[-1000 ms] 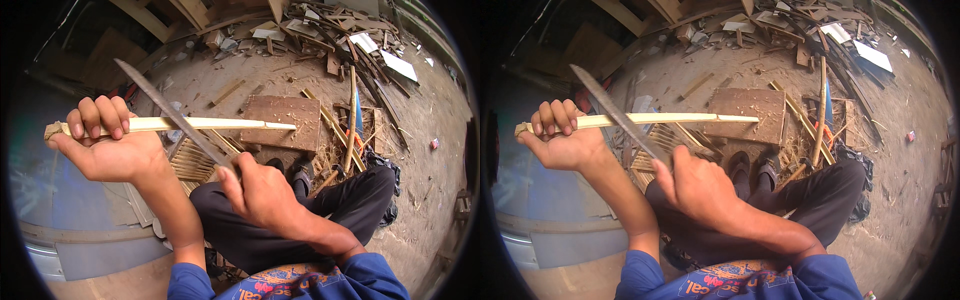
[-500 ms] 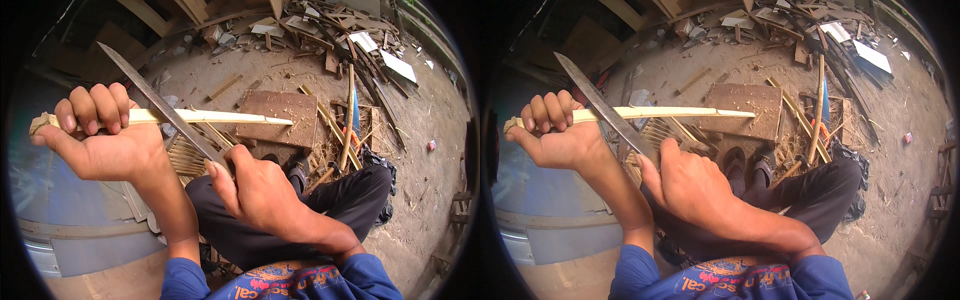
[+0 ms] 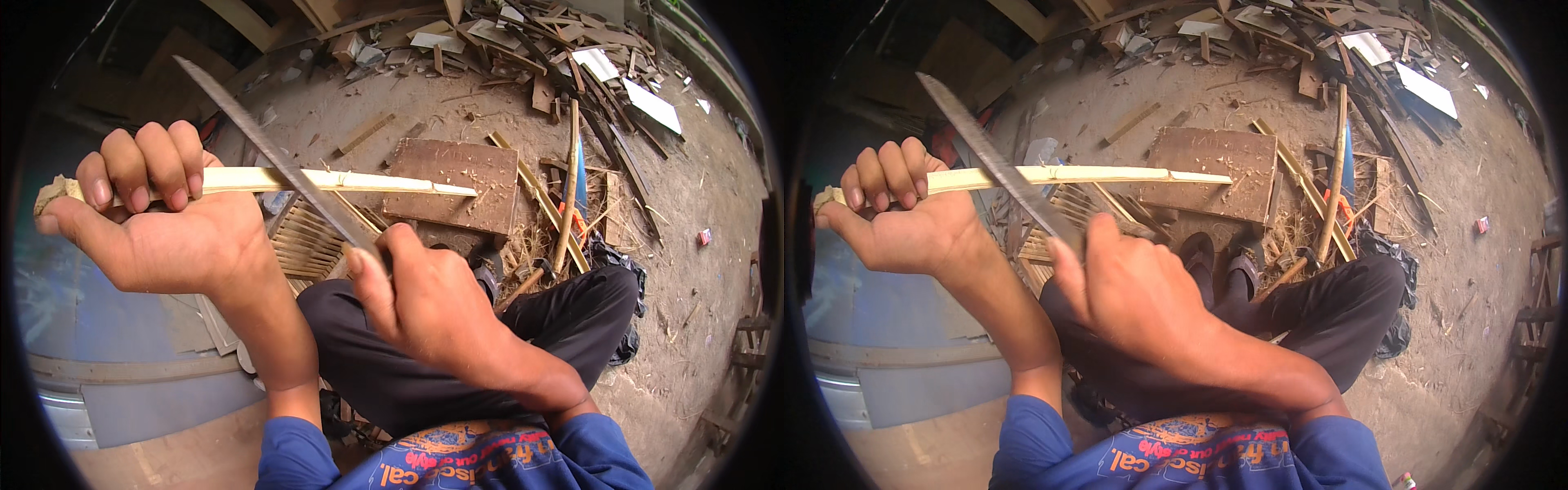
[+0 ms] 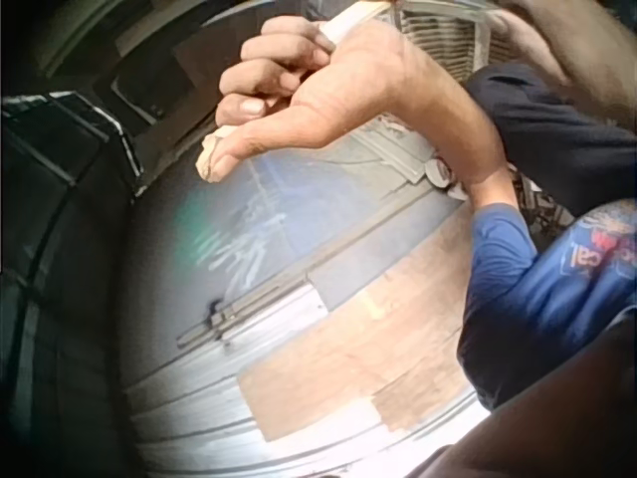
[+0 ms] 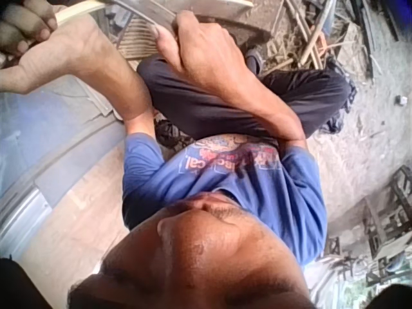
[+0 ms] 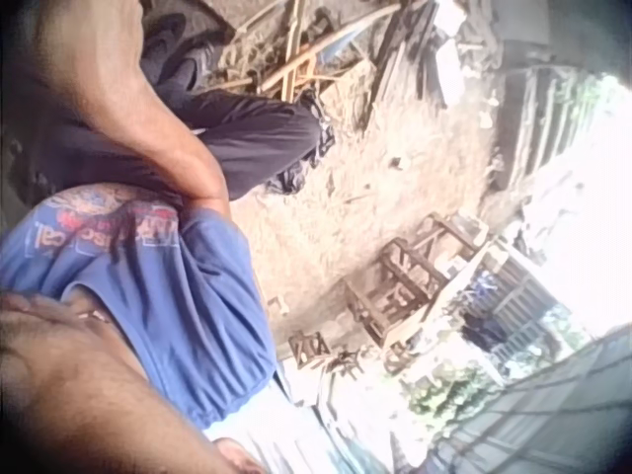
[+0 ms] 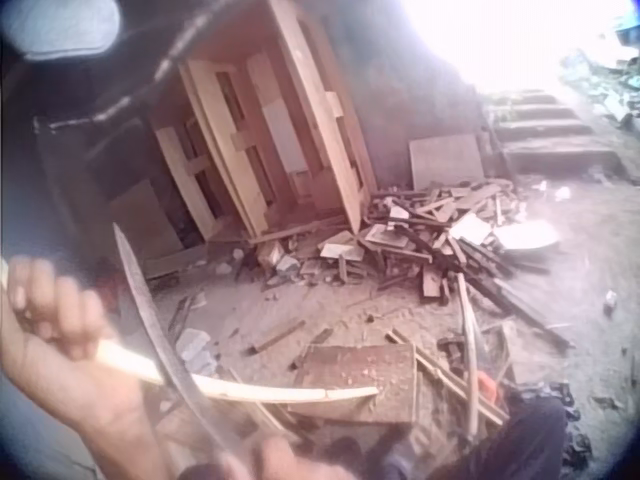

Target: The person sits on the floor and uses a knife to shave and shape a long bamboo strip, then uses a hand saw to cut the strip to length. The person places the finished piece into a partially assembled bamboo chair frame.

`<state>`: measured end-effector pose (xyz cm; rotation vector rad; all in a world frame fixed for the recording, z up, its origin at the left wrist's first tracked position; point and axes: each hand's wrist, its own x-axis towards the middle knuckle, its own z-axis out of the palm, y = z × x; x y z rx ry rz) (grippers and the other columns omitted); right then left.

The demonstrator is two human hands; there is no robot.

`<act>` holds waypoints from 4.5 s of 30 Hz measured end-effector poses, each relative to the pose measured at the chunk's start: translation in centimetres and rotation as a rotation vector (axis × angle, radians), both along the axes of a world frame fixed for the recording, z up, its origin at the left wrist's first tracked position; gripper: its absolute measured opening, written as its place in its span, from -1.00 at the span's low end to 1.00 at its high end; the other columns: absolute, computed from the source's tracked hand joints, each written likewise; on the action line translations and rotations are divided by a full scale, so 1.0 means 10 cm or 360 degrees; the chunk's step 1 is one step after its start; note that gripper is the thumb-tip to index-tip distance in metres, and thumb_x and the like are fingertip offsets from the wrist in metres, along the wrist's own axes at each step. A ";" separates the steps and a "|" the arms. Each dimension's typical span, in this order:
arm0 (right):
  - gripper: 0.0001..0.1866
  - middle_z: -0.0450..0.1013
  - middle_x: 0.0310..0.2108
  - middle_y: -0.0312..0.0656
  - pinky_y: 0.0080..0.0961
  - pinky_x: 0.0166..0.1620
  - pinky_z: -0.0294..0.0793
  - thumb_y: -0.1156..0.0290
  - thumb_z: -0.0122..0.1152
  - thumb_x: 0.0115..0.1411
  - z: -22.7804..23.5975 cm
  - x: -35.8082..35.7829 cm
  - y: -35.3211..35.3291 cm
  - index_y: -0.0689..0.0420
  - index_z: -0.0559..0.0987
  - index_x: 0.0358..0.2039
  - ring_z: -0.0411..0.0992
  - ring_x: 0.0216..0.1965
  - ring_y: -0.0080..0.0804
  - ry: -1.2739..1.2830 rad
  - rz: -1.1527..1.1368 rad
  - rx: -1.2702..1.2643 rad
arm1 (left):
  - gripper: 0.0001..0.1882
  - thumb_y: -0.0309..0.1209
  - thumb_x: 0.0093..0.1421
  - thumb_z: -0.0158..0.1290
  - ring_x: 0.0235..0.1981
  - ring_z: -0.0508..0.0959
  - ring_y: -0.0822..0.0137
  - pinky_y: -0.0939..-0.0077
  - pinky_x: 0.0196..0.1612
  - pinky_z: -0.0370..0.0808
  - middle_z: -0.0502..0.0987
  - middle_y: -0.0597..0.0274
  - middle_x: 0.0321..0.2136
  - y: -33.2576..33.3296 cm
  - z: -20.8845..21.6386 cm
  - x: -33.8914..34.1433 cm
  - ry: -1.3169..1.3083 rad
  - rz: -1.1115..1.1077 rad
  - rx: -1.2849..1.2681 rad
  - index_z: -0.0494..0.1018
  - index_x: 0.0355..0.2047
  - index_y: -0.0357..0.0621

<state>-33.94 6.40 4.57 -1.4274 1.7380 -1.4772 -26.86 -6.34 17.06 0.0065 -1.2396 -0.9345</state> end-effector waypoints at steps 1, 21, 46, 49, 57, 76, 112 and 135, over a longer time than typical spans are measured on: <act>-0.65 0.41 -0.69 0.20 0.07 -0.52 0.41 0.24 0.15 0.35 -0.05 -0.04 -0.03 0.33 0.39 -0.34 0.46 -0.59 0.29 0.0067 -0.0099 0.0108 | -0.45 0.10 0.41 -0.16 -0.76 0.01 0.51 0.57 -0.64 -0.06 0.10 0.44 -0.73 0.00 0.00 0.00 0.0003 -0.0054 0.0001 0.21 -0.61 0.05; -0.48 0.47 -0.62 0.31 0.17 -0.44 0.51 0.07 -0.01 0.41 -0.23 -0.21 0.03 0.33 0.42 -0.46 0.50 -0.51 0.39 0.0093 -0.0011 0.0327 | -0.52 -0.01 0.38 -0.09 -0.76 -0.03 0.53 0.59 -0.66 -0.06 0.07 0.47 -0.73 -0.12 0.01 0.12 -0.0034 -0.0048 -0.0018 0.15 -0.63 0.09; -0.52 0.43 -0.64 0.29 0.15 -0.40 0.45 0.09 0.01 0.41 -0.63 -0.26 0.05 0.31 0.42 -0.43 0.46 -0.51 0.37 0.0172 -0.0052 0.0476 | -0.52 -0.07 0.36 -0.06 -0.74 0.01 0.50 0.59 -0.64 -0.02 0.06 0.43 -0.74 -0.37 -0.02 0.23 0.0044 -0.0013 0.0078 0.14 -0.67 0.05; -0.54 0.43 -0.66 0.28 0.16 -0.40 0.45 0.09 0.04 0.40 -1.02 -0.41 -0.13 0.30 0.40 -0.40 0.45 -0.53 0.37 0.0115 -0.0283 0.0564 | -0.49 -0.04 0.38 -0.09 -0.74 0.00 0.50 0.58 -0.64 -0.02 0.06 0.43 -0.74 -0.36 -0.01 0.18 0.0044 -0.0067 0.0097 0.13 -0.67 0.05; -0.55 0.44 -0.65 0.26 0.13 -0.37 0.46 0.08 0.03 0.40 -1.09 -0.42 -0.12 0.31 0.42 -0.32 0.46 -0.52 0.37 0.0107 -0.0289 0.0660 | -0.55 -0.09 0.34 -0.09 -0.75 -0.04 0.51 0.58 -0.65 -0.07 0.05 0.43 -0.74 -0.33 -0.03 0.11 0.0061 0.0067 0.0116 0.11 -0.64 0.06; -0.52 0.44 -0.63 0.29 0.15 -0.37 0.45 0.06 0.01 0.41 -1.19 -0.50 -0.07 0.31 0.42 -0.38 0.47 -0.48 0.36 0.0213 -0.0256 0.0513 | -0.49 0.01 0.41 -0.17 -0.74 -0.02 0.49 0.58 -0.65 -0.03 0.03 0.42 -0.73 -0.44 0.03 0.17 0.0026 -0.0020 0.0046 0.12 -0.63 0.05; -0.49 0.45 -0.62 0.31 0.16 -0.37 0.47 0.04 0.03 0.39 -1.37 -0.63 -0.29 0.33 0.44 -0.39 0.47 -0.49 0.37 0.0089 -0.0356 0.0573 | -0.44 0.09 0.40 -0.17 -0.74 -0.01 0.48 0.58 -0.63 0.00 0.05 0.43 -0.73 -0.61 0.03 0.30 -0.0009 -0.0167 0.0093 0.15 -0.65 0.03; -0.50 0.44 -0.61 0.29 0.10 -0.37 0.43 0.11 0.03 0.41 -1.64 -0.64 -0.18 0.33 0.47 -0.46 0.46 -0.47 0.36 -0.0050 -0.0350 0.0496 | -0.45 0.16 0.34 -0.10 -0.70 0.03 0.46 0.56 -0.59 0.04 0.07 0.40 -0.70 -0.87 0.02 0.52 -0.0043 -0.0192 0.0046 0.19 -0.59 0.01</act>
